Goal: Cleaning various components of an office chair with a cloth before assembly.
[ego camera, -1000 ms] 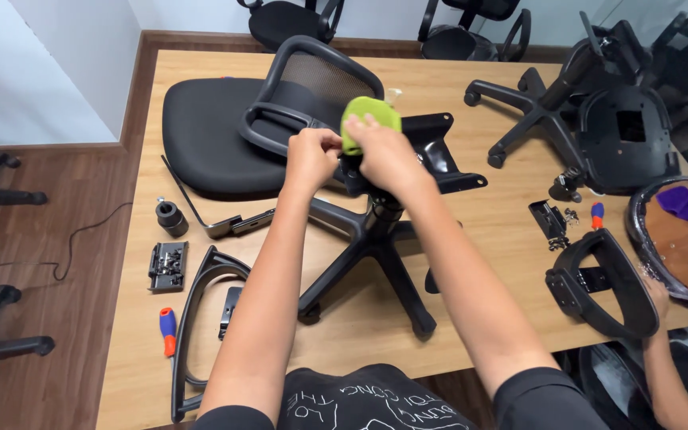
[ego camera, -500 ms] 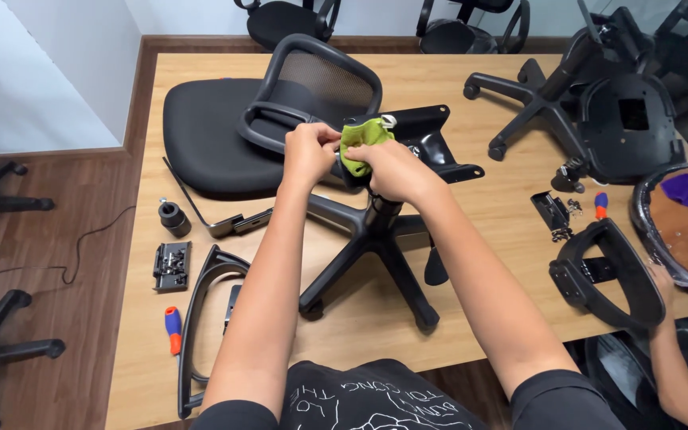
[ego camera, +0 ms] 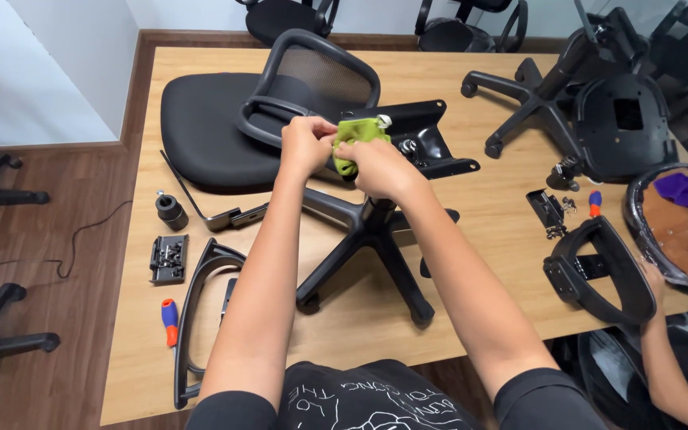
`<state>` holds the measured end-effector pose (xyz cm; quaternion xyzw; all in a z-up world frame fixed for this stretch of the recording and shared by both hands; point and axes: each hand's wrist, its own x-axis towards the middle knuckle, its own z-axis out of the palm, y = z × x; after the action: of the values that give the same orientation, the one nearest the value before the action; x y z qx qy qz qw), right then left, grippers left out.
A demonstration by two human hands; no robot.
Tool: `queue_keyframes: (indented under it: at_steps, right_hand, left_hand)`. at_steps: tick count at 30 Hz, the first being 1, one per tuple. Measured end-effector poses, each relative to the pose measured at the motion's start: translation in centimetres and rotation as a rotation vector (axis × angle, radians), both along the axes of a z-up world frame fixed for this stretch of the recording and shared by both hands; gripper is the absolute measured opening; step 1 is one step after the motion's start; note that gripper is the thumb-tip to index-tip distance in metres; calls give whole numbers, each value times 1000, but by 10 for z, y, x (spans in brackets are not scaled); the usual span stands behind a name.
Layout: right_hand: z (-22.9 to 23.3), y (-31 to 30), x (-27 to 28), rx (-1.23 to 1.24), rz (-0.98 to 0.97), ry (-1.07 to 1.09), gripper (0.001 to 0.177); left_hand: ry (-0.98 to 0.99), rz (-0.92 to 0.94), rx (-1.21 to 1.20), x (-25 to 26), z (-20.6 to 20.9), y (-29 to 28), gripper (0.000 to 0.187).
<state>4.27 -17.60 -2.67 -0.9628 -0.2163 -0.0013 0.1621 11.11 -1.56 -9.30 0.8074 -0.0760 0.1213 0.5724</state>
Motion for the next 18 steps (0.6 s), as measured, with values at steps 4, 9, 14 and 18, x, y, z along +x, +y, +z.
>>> queue_keyframes:
  at_steps: [4,9,14,18]
  right_hand:
    - [28,-8,-14,16,120,77,59]
    - [53,-23,-14,-214,2,296,66]
    - [0,-27,7,-65,-116,64,60]
    - [0,-8,-10,46,-130,-21,58]
  left_hand:
    - [-9,13,13,-1,-5,-4,13]
    - [-65,47,22,-7,-4,-4,13]
    - [-50,46,24,-4,-8,-4,13]
    - [-3,28,4,3,-13,-4,13]
